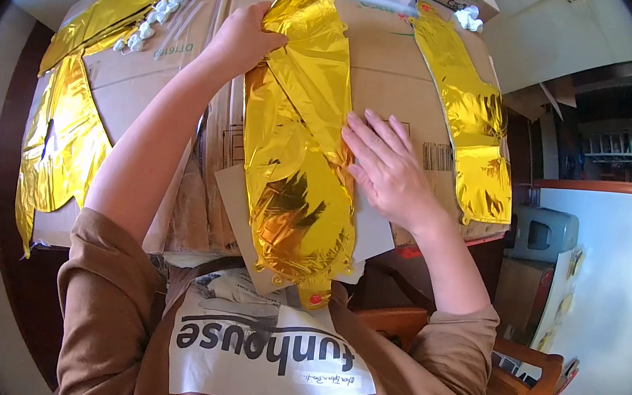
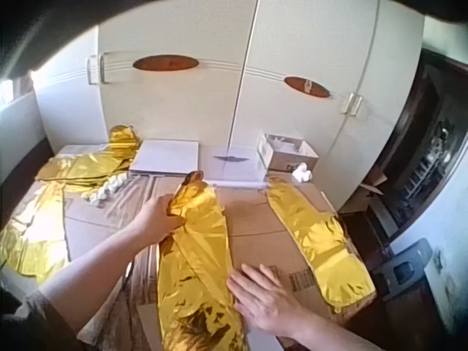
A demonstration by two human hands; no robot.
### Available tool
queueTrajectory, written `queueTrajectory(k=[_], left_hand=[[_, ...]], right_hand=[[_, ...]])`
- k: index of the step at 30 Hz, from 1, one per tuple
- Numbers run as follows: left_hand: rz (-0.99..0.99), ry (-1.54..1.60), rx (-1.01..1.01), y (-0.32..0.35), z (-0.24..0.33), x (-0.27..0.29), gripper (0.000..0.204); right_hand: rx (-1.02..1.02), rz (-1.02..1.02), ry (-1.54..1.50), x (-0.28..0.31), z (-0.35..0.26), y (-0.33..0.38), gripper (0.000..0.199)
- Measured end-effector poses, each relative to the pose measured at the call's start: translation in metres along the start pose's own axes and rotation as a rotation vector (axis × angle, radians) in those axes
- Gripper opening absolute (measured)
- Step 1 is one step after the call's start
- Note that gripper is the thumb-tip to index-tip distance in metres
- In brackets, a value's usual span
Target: The recorder is folding gold foil balloons into packages.
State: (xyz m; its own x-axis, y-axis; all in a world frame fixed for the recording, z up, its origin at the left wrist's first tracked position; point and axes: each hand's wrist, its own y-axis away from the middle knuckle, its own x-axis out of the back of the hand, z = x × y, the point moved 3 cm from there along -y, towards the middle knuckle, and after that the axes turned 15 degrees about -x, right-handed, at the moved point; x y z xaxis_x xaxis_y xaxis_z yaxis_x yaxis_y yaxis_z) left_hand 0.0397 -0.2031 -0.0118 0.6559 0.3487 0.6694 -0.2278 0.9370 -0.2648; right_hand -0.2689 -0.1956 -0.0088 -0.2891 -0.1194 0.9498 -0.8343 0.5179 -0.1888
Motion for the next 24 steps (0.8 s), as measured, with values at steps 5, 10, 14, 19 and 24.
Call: queueTrajectory(k=[5,10,14,19,24], left_hand=[[0.004,-0.034,0.030,0.002,0.002,-0.001,0.043],[0.031,-0.074,-0.010,0.002,-0.005,-0.002,0.043],[0.048,-0.062,-0.018,0.003,-0.001,-0.002,0.043],[0.048,-0.029,-0.054,0.005,-0.004,-0.001,0.041],[0.050,0.115,-0.043,0.009,0.001,0.005,0.041]], right_hand=[[0.050,-0.023,0.079,0.007,-0.012,0.017,0.049],[0.118,-0.078,0.103,0.016,-0.026,0.038,0.051],[0.140,-0.114,0.055,0.017,-0.033,0.057,0.050],[0.104,-0.121,-0.079,0.021,-0.033,0.058,0.043],[0.014,-0.098,-0.304,0.020,-0.019,0.040,0.035]])
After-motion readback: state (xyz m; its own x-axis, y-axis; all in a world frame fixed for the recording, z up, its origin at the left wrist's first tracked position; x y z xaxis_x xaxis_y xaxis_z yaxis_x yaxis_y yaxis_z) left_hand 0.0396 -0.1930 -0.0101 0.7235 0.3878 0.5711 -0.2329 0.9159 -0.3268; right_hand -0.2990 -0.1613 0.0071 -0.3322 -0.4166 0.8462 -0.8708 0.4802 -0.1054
